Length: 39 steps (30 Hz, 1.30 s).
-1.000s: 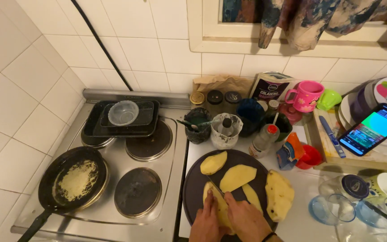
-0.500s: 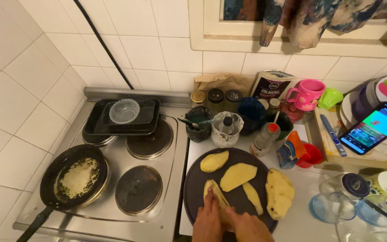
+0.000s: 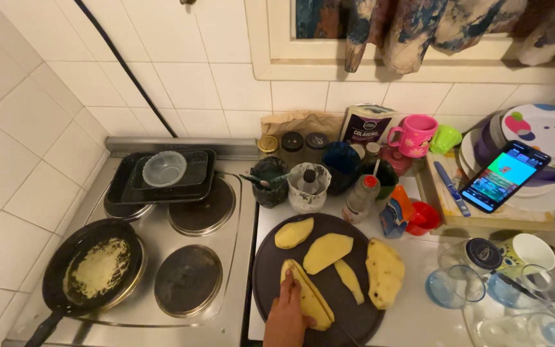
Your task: Cutting peeled potatoes into sticks on a cutting board using a knife.
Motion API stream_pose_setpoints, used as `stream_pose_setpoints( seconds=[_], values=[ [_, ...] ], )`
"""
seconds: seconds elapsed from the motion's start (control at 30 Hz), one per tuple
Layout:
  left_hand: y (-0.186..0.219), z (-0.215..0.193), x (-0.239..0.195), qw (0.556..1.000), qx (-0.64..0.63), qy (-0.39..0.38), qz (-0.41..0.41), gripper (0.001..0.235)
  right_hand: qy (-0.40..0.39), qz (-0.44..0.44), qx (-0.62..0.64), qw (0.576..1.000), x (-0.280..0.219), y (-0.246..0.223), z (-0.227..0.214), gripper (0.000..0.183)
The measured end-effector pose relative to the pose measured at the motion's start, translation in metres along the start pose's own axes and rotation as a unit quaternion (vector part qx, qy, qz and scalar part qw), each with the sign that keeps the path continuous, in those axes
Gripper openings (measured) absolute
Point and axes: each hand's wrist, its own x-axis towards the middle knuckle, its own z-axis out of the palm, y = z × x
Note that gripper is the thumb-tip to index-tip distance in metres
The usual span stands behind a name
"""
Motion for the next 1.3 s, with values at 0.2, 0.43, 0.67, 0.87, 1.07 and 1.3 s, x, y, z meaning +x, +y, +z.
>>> stream_pose_setpoints(
  seconds=[0.2,0.43,0.67,0.87,1.07,1.3],
  values=[
    [0.005,-0.007,-0.002,0.999,-0.025,0.020,0.001,0.103,0.039,-0.015,0.013,0.999,-0.006,-0.015,-0.023,0.044],
    [-0.004,-0.001,-0.004,0.998,-0.019,0.039,0.037,0.096,0.083,-0.157,0.058,0.982,-0.042,-0.099,-0.122,0.054],
    [0.002,-0.002,-0.003,0.999,-0.033,0.029,0.029,0.096,0.063,-0.182,0.051,0.980,-0.029,-0.134,-0.156,0.071],
    [0.001,-0.002,-0.003,0.996,0.017,0.064,0.061,0.076,0.082,-0.187,0.050,0.978,-0.030,-0.123,-0.136,0.048],
    [0.018,-0.016,-0.017,0.998,0.013,0.045,0.028,0.073,0.041,-0.120,-0.071,0.989,0.013,-0.015,0.064,0.037],
    [0.034,-0.038,-0.017,0.999,-0.026,0.029,0.023,0.086,0.059,-0.083,-0.036,0.994,0.072,0.076,0.193,0.042]
  ],
)
